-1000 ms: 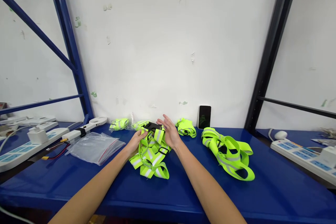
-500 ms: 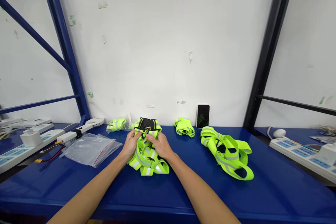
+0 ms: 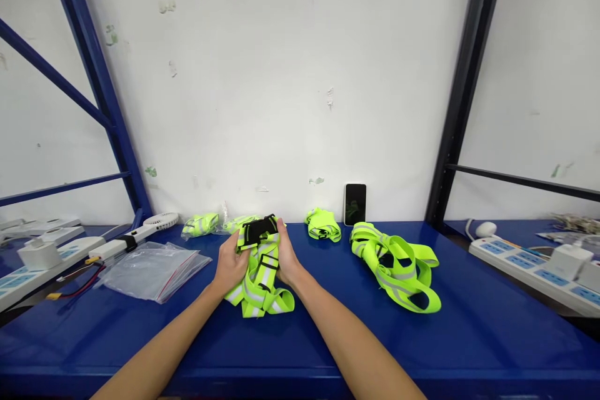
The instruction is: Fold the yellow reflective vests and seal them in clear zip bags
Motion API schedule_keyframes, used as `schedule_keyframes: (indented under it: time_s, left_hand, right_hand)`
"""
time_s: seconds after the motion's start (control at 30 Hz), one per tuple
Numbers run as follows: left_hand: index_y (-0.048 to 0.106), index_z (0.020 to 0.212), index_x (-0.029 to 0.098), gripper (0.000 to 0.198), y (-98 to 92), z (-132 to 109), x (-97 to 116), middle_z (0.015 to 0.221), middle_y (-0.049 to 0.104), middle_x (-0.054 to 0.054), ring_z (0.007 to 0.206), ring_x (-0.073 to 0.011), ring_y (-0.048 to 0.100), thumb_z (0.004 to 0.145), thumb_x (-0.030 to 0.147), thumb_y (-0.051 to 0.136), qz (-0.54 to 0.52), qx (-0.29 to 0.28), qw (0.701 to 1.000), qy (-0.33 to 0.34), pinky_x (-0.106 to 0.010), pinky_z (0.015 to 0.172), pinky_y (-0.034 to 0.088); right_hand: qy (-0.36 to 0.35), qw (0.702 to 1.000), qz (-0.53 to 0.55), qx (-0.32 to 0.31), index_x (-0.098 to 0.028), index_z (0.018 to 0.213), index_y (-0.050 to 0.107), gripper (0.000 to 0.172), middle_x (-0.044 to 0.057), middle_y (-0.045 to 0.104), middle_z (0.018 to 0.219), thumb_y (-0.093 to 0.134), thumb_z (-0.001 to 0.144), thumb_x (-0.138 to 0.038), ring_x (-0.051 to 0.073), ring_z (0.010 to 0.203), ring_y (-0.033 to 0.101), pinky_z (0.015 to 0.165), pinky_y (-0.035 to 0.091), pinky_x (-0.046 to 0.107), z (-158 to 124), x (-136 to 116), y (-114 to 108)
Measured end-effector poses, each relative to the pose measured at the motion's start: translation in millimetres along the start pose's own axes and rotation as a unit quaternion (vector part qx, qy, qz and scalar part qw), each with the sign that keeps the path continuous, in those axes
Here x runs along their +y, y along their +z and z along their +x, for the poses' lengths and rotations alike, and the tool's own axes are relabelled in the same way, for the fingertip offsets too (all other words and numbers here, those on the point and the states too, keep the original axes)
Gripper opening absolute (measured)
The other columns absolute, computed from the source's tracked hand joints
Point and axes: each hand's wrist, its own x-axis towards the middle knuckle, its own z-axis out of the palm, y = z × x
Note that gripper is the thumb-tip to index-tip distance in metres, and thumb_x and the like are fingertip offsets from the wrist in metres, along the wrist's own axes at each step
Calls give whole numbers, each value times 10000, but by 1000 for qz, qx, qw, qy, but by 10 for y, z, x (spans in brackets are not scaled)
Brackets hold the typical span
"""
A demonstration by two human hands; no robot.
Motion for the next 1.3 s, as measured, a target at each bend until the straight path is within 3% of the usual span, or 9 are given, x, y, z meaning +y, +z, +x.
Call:
schedule_keyframes:
  time_s: [0.2, 0.33, 0.43, 0.57, 0.7, 0.83, 1.0, 1.13, 1.3]
  left_hand:
    - [609, 1124, 175, 425, 6, -34, -25, 1049, 682, -70, 952, -213, 629, 762, 60, 419, 8, 3, 1000, -6, -313, 856, 469]
    - [511, 1248, 195, 452, 34, 16, -36, 1226, 605, -72, 1138, -214, 559, 806, 123, 450, -91, 28, 992, -81, -320, 956, 428]
    - [512, 1217, 212, 419, 55, 57, -55, 1188, 615, -57, 1071, -206, 590, 800, 185, 514, -201, 22, 969, -145, -290, 895, 461]
    - [569, 1118, 208, 349, 76, 81, -85, 1118, 635, -44, 1047, -200, 591, 769, 197, 559, -257, 47, 951, -166, -282, 916, 442]
    - [583, 1097, 192, 337, 78, 94, -74, 1120, 638, -56, 1097, -210, 571, 761, 194, 554, -274, 59, 941, -191, -286, 941, 428]
    - [570, 1146, 210, 410, 80, 79, -50, 1082, 660, -39, 1014, -207, 613, 736, 199, 544, -357, 22, 898, -257, -295, 876, 469]
    - [592, 1143, 198, 489, 103, 30, -78, 1034, 685, -8, 974, -208, 625, 660, 188, 513, -419, 1, 847, -329, -297, 864, 475]
    - [597, 1153, 165, 476, 107, 44, -22, 1066, 687, -43, 1009, -238, 627, 698, 273, 510, -502, -38, 807, -307, -344, 893, 479]
    - [599, 1177, 175, 467, 114, 94, 76, 1069, 700, -77, 1031, -252, 641, 820, 467, 528, -506, -63, 792, -335, -372, 923, 477]
  right_hand:
    - [119, 992, 31, -7, -150, 946, 654, 816, 109, 706, 753, 297, 736, -853, 262, 743, 684, 646, 545, 375, -46, -49, 12]
    - [151, 985, -21, 75, -143, 924, 654, 823, 98, 684, 667, 258, 755, -844, 237, 636, 662, 569, 529, 347, -23, -30, 15]
    - [79, 978, -100, 168, -162, 960, 660, 774, 75, 684, 662, 314, 761, -824, 232, 641, 654, 590, 514, 335, 25, 57, -11]
    - [-62, 959, -235, 146, -174, 863, 676, 696, 56, 670, 662, 320, 807, -769, 209, 625, 623, 623, 478, 313, 68, 163, -71]
    - [-184, 888, -385, 174, -182, 684, 628, 531, 44, 619, 606, 443, 831, -659, 207, 608, 577, 604, 415, 296, 14, 162, -65]
    - [-296, 834, -429, 181, -187, 875, 629, 353, 56, 672, 810, 468, 888, -501, 230, 784, 614, 710, 420, 297, -82, 125, 4]
    - [-309, 852, -385, 173, -198, 1088, 535, 320, 48, 669, 990, 470, 907, -455, 212, 927, 618, 817, 430, 292, -120, 114, 16]
    - [-313, 854, -378, 175, -197, 1051, 574, 336, 44, 672, 988, 461, 905, -476, 214, 935, 608, 838, 423, 296, -89, 95, -28]
    - [-303, 843, -406, 183, -171, 966, 635, 379, 48, 667, 926, 482, 883, -508, 207, 863, 582, 802, 422, 295, -53, 92, -80]
